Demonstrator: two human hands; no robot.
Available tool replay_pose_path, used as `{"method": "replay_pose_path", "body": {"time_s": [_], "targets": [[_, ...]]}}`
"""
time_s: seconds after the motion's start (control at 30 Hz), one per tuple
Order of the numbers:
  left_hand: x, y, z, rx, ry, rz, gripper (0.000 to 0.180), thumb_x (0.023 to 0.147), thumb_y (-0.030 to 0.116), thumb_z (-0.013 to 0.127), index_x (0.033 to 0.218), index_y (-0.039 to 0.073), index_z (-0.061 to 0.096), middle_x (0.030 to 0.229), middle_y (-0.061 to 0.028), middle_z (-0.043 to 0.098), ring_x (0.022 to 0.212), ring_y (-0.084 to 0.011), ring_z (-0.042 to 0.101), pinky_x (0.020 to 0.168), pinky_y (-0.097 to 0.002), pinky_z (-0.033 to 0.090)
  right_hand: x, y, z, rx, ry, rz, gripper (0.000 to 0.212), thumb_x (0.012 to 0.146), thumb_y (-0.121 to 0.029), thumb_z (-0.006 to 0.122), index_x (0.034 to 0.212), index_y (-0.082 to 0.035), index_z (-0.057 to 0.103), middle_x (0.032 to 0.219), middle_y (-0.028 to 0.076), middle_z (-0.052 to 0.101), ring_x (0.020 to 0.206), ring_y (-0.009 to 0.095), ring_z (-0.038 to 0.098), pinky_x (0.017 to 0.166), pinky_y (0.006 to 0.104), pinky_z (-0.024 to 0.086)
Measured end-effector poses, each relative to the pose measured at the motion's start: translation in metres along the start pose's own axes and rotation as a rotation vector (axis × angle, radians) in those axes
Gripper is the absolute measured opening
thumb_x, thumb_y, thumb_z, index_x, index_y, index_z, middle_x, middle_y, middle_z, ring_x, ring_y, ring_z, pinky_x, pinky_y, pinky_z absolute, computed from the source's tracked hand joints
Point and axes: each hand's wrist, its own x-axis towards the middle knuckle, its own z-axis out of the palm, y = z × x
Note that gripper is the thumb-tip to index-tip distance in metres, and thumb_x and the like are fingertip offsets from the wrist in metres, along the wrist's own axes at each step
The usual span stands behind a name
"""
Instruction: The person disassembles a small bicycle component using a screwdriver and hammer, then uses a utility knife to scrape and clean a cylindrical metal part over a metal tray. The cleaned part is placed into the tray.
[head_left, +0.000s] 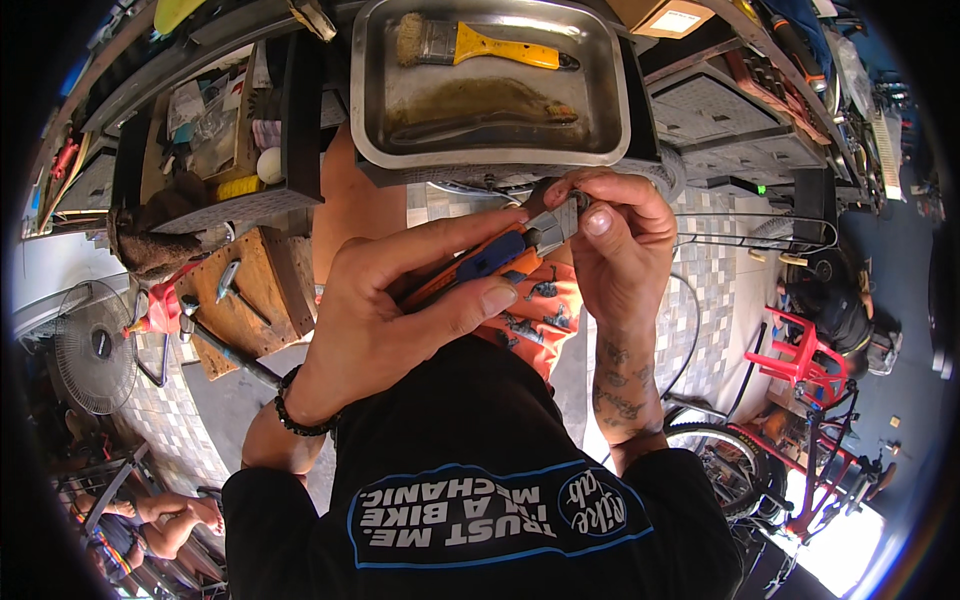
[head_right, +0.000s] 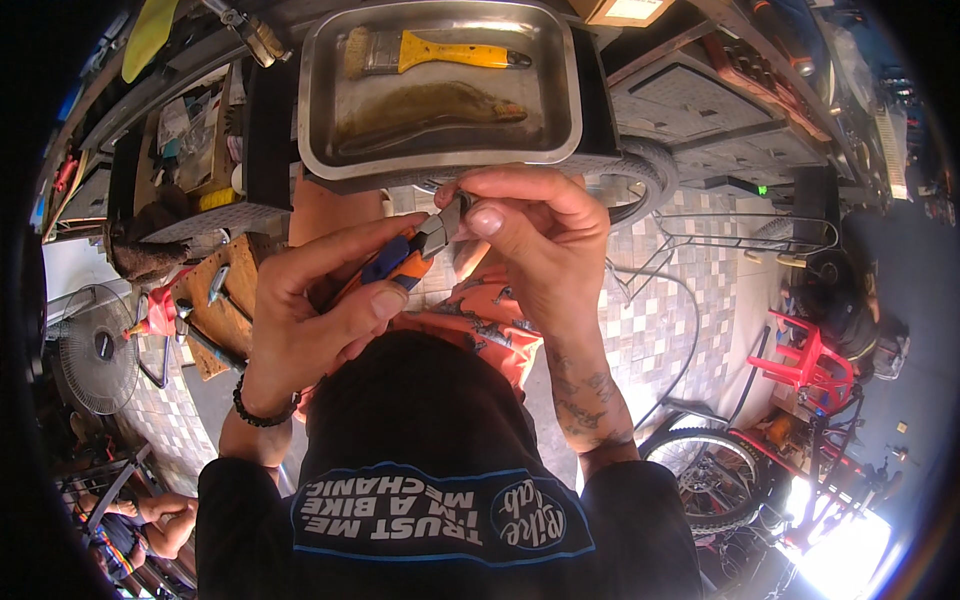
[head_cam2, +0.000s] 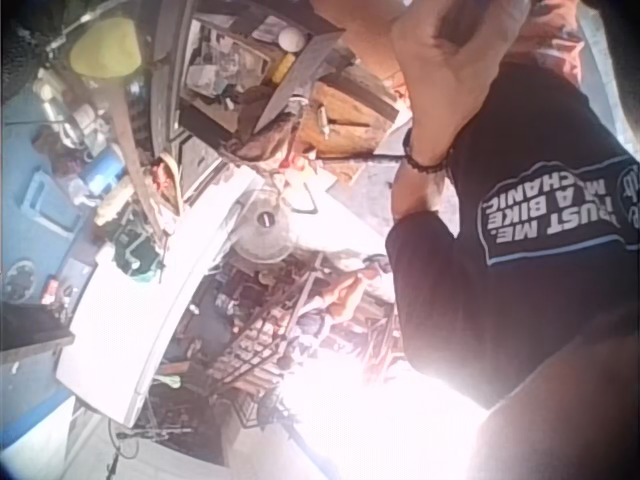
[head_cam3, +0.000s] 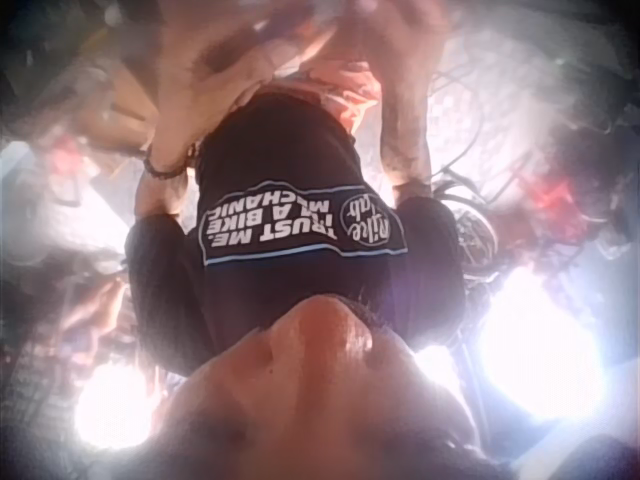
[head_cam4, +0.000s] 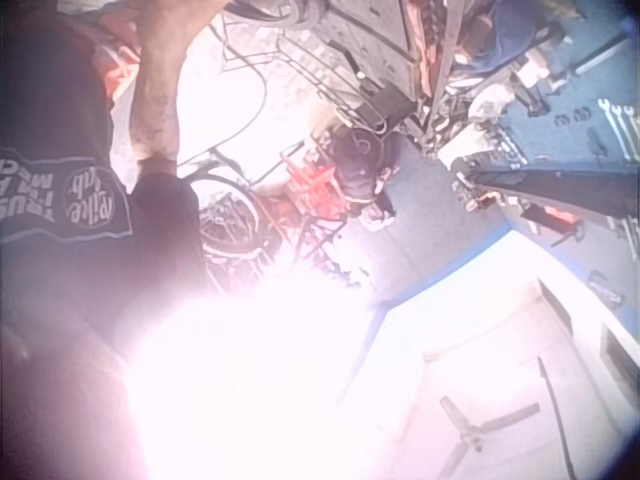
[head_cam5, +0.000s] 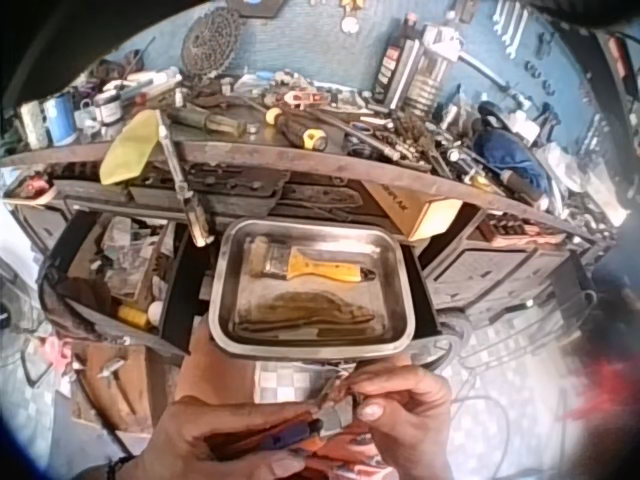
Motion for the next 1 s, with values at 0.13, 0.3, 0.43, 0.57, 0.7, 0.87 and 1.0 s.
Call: {"method": "replay_pose_path", "body": {"time_s": [0.13,0.3,0.43,0.57,0.7,0.87,1.0], "targets": [[-0.0002,0.0012,-0.0007,-0.058,-0.025,-0.031,0.045,0.097,0.0,0.072,0.141,-0.005,0.061,0.122,-0.0134,0.073,0.108,-0.0167,0.071,0.094,-0.0266,0.057,0.0006,-0.0005,-0.0015,-0.04,-0.018,-0.014,0.022,0.095,0.003,0.071,0.116,0.007,0.071,0.107,0.024,0.075,0.091,0.022,0.075,0.073,0.0307,0.065],[-0.0001,0.002,-0.0012,-0.136,-0.061,-0.034,0.045,0.099,-0.001,0.069,0.142,-0.006,0.059,0.123,-0.0136,0.072,0.107,-0.0197,0.073,0.094,-0.0275,0.057,0.0015,-0.0012,-0.0026,-0.057,-0.032,-0.024,0.021,0.095,0.002,0.071,0.116,0.007,0.072,0.108,0.023,0.074,0.092,0.022,0.075,0.076,0.0311,0.065],[-0.0003,0.0026,-0.0012,-0.092,-0.043,-0.039,0.045,0.099,-0.001,0.069,0.142,-0.006,0.059,0.12,-0.0117,0.072,0.104,-0.019,0.073,0.083,-0.0239,0.056,0.0011,-0.0015,-0.0027,-0.051,-0.011,-0.016,0.021,0.095,0.002,0.071,0.116,0.006,0.072,0.109,0.023,0.074,0.093,0.022,0.075,0.078,0.0309,0.065],[-0.0009,0.0026,-0.0032,-0.121,-0.048,-0.061,0.045,0.099,0.001,0.071,0.143,-0.004,0.06,0.113,-0.0074,0.074,0.084,-0.0081,0.069,0.06,-0.0187,0.046,0.0005,-0.0027,-0.0024,-0.063,-0.006,-0.006,0.022,0.096,0.001,0.071,0.117,0.006,0.072,0.109,0.023,0.074,0.092,0.022,0.075,0.078,0.031,0.065],[-0.0004,-0.0013,-0.0038,-0.085,-0.042,-0.047,0.046,0.099,0.004,0.072,0.143,-0.003,0.061,0.107,-0.0036,0.075,0.065,0.0004,0.054,0.049,-0.0183,0.033,0.0013,-0.0042,-0.0026,-0.065,-0.017,0.013,0.022,0.096,0.002,0.071,0.117,0.006,0.072,0.108,0.023,0.074,0.091,0.022,0.075,0.076,0.0311,0.065],[0.0002,-0.0045,-0.0032,-0.124,-0.051,-0.027,0.046,0.099,0.004,0.072,0.143,-0.002,0.061,0.107,-0.0037,0.075,0.063,0.0012,0.052,0.048,-0.0181,0.032,0.0019,-0.0038,-0.0022,-0.079,-0.027,0.0,0.022,0.095,0.001,0.071,0.117,0.006,0.072,0.108,0.022,0.074,0.091,0.022,0.075,0.072,0.0306,0.064],[-0.0009,-0.0032,-0.0023,-0.118,-0.031,-0.047,0.046,0.099,0.005,0.072,0.143,-0.002,0.061,0.106,-0.0046,0.076,0.062,0.0013,0.052,0.048,-0.0182,0.032,0.0012,-0.0039,-0.0014,-0.075,-0.019,0.003,0.021,0.096,0.001,0.071,0.117,0.005,0.072,0.108,0.022,0.075,0.092,0.021,0.075,0.074,0.0302,0.064]]}}
